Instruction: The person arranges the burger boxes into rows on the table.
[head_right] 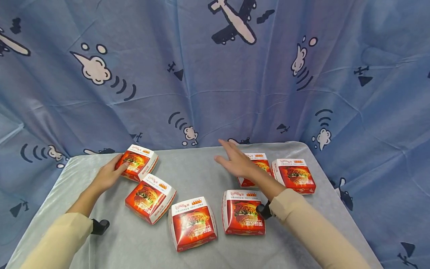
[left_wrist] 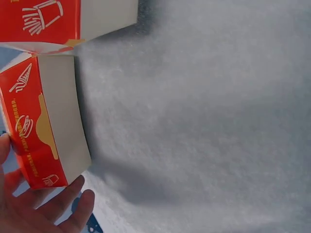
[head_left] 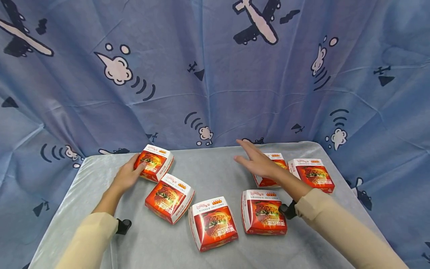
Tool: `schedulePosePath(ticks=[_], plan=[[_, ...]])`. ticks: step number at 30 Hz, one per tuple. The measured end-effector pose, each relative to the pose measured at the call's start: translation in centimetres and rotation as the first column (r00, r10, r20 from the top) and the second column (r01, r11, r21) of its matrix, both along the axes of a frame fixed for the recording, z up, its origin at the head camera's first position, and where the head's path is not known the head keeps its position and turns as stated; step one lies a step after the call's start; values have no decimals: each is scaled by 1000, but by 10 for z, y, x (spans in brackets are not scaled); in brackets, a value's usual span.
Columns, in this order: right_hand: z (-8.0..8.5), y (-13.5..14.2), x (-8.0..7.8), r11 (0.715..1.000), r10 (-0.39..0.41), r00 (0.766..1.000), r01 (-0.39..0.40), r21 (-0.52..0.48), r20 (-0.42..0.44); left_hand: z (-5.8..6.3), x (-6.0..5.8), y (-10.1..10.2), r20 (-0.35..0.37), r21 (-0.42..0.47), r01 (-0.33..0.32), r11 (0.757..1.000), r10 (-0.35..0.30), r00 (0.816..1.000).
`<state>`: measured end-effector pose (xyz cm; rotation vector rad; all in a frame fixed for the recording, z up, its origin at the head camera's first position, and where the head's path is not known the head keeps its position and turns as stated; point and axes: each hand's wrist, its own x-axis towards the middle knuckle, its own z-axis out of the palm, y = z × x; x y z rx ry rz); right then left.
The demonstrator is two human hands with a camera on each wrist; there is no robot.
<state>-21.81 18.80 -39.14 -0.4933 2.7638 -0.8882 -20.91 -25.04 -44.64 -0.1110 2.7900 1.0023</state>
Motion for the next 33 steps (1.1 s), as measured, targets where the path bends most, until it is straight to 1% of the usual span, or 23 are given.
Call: schedulePosePath(ticks=[7,13,18,24,33], plan=[[1,-5,-1,1000,18,1000,-18,-2,-23,2,-4,6,-21,-15,5,1000,-5,1000],[1,-6,-2,999,29,999,-30,-16,-20,4,-8,14,4,-13,-8,1000,8,1000],[-2,-8,-3,998,49,999,-49,-28,-12,2,-11,18,6,-8,-9,1000,9,1000],[-4,-13,-4,996,70,998,-70,-54,3,0,-14,23,-9,-6,4,1000,-4,1000],[-5,-19,-5,996,82,997,-81,-37,11,-1,-13,29,-22,4,32,999,-32,999]])
